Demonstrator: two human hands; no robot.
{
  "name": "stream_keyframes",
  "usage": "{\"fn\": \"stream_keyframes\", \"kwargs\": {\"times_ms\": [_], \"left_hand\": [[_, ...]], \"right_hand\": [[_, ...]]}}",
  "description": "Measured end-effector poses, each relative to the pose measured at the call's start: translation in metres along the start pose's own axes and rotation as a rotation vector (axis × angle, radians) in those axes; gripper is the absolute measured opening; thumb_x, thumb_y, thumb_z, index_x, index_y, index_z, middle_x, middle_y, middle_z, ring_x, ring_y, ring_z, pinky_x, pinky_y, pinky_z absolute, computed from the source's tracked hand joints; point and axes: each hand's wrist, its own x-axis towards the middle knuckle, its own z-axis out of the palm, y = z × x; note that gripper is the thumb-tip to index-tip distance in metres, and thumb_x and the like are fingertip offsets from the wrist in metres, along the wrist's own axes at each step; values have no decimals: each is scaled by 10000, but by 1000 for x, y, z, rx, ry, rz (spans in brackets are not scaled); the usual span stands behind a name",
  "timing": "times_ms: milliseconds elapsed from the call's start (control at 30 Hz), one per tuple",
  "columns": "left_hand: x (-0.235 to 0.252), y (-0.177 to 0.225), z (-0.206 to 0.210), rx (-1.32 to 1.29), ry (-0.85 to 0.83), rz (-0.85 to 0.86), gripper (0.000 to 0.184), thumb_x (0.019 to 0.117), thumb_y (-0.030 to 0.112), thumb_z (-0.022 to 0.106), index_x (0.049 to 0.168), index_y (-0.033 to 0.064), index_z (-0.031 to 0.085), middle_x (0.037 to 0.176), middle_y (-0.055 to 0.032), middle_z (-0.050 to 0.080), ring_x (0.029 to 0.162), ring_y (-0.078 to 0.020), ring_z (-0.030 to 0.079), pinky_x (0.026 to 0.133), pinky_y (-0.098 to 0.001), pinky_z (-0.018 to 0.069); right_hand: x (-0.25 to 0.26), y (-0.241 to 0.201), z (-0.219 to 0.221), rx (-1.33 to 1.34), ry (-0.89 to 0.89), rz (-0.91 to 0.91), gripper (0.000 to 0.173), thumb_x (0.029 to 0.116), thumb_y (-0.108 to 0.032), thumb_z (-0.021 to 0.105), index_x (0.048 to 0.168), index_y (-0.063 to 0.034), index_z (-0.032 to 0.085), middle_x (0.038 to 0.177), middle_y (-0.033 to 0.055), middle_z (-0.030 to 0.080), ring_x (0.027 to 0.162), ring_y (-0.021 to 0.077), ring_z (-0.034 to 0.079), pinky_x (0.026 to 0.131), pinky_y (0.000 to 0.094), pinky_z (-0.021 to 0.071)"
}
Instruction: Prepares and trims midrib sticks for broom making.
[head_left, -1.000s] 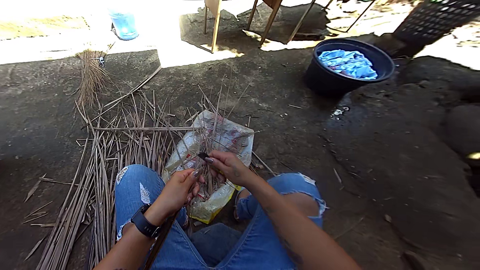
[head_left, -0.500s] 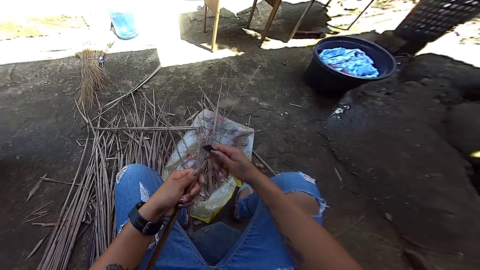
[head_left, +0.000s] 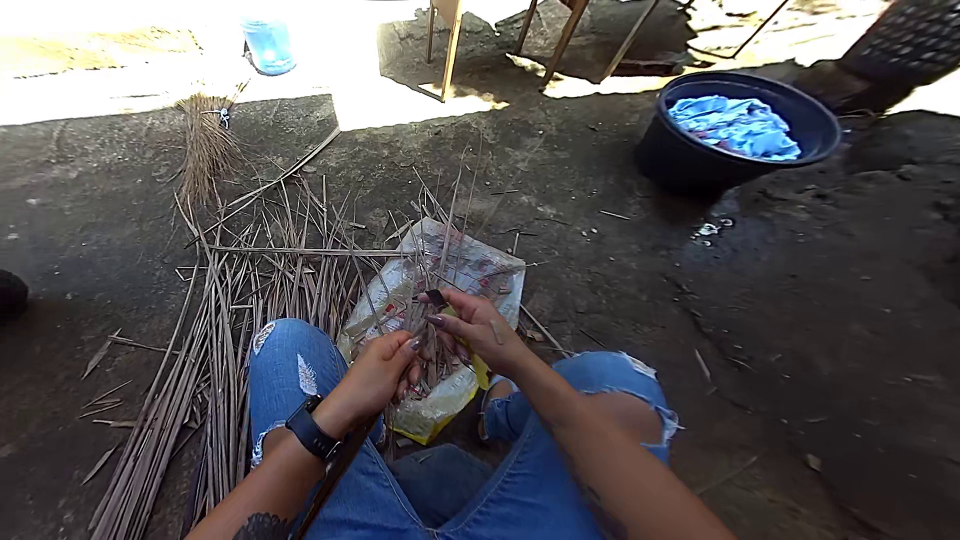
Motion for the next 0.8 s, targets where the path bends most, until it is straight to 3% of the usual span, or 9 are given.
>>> {"fn": "stream_keyframes", "kwargs": {"times_ms": [100,200,267,333,400,433,533,667,800], "left_hand": [[0,-1,8,65,-50,1,297,1131,212,366,1132,20,592,737,22,612,545,-44,567,546,-205,520],[-6,-5,3,28,-70,-31,303,1133,216,368,1166,10,587,748,13,618,562,-53,595,558,-209,543],[-10,-9,-1,12,-26,-32,287,1127,204,391,1139,16,608,681,37,581,510,-32,535,501,-186,485],[-12,-10,-3,15,90,-31,283,1122,192,406,1135,14,626,656,46,549,488,-25,479,478,-179,429],[-11,-9,-6,4,217,-22,283,1118,181,421,1138,2,639,665,31,565,488,-33,487,478,-183,438],[-10,-8,-7,-3,269,-19,276,1116,175,430,1137,-2,639,675,17,584,489,-40,503,479,-187,453],[-8,-4,-7,-16,359,-11,260,1110,174,455,1131,-4,643,700,-17,626,492,-62,545,472,-191,480],[-8,-4,-4,67,370,0,281,1116,198,441,1132,14,653,699,0,622,480,-49,519,460,-183,453],[-8,-11,0,138,296,43,329,1123,274,413,1128,47,650,687,33,574,492,-40,468,478,-193,416]], "right_hand": [[-2,0,6,-20,83,-3,82,974,-123,652,1018,-56,675,635,-47,593,478,9,498,460,163,435],[3,2,-1,-7,209,-30,32,966,-88,640,963,-60,655,604,-31,580,447,25,486,433,173,427],[4,3,-5,-17,220,-40,82,995,-96,611,1030,-45,664,618,-14,590,470,37,500,458,179,439],[1,4,-4,-57,150,-18,270,1069,-149,476,1257,-19,620,695,-16,614,548,47,533,537,196,469],[-1,8,2,-83,72,-6,419,1111,-230,324,1381,-10,556,777,-11,635,621,58,566,611,215,509],[-1,9,5,-82,51,-9,440,1115,-238,302,1375,-2,567,801,-10,643,644,58,581,637,221,527],[-1,8,12,-54,7,20,400,1112,-214,357,1343,2,603,806,-10,643,665,59,576,660,222,516],[-2,6,19,97,-100,129,472,1069,-168,499,1519,-37,440,783,3,619,652,66,575,618,206,500],[-2,10,21,159,-123,161,400,1068,-181,502,1447,-55,520,741,5,582,574,54,514,541,192,452]]}}
